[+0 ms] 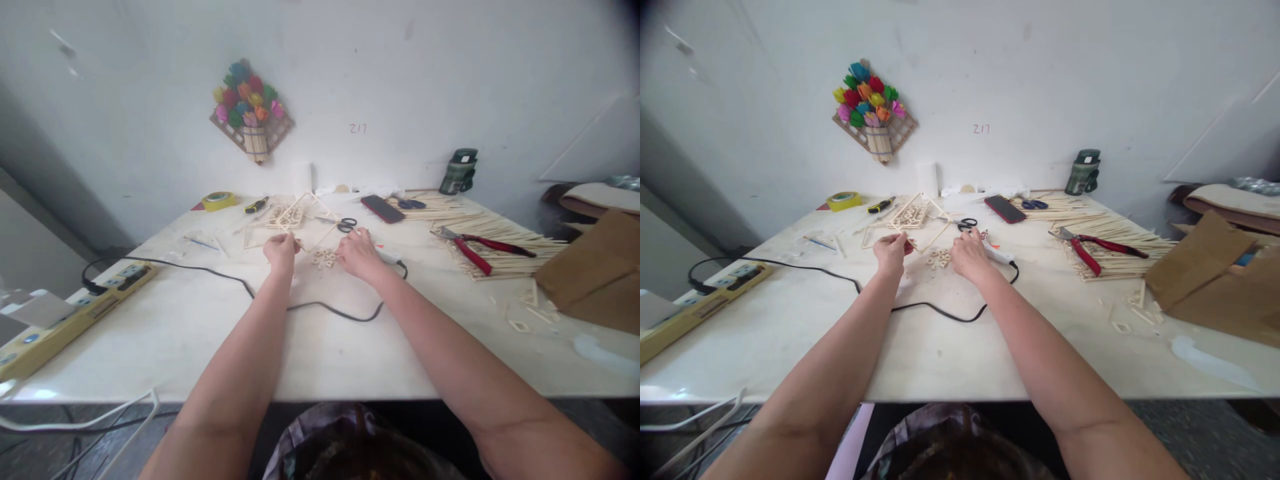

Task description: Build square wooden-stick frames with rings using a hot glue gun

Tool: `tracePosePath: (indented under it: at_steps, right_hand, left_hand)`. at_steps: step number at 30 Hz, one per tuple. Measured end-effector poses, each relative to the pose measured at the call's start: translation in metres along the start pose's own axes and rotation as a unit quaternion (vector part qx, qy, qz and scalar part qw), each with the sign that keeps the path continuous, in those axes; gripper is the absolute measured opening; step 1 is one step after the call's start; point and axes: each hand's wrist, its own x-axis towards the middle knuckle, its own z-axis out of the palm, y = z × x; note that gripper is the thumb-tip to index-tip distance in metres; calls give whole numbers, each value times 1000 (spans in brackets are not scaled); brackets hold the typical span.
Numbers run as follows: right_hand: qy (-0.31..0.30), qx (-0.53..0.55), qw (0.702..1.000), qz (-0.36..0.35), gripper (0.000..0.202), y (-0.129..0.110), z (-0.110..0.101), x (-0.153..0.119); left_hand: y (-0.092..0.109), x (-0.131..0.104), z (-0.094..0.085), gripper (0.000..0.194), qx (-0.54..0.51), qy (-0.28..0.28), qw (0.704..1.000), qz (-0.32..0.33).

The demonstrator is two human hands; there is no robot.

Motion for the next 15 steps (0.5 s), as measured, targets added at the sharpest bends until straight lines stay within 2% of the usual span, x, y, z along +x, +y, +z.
tracePosePath:
  at_steps: [6,11,13,15]
  right_hand:
    - [8,-37,999,-36,24,-2,12,9]
    - [12,-46,998,-46,25,-3,12,11]
    - [25,-23,999,-31,24,-2,10,11]
    - [41,38,998,12,23,0,7,10]
  left_hand:
    - [-1,-1,0,21,-16,-3,1000,-4]
    - [-2,0,0,22,-5,-8,1000,4]
    - [-2,0,0,22,1,-8,1000,3]
    - [-2,1,-1,22,25,-4,1000,10]
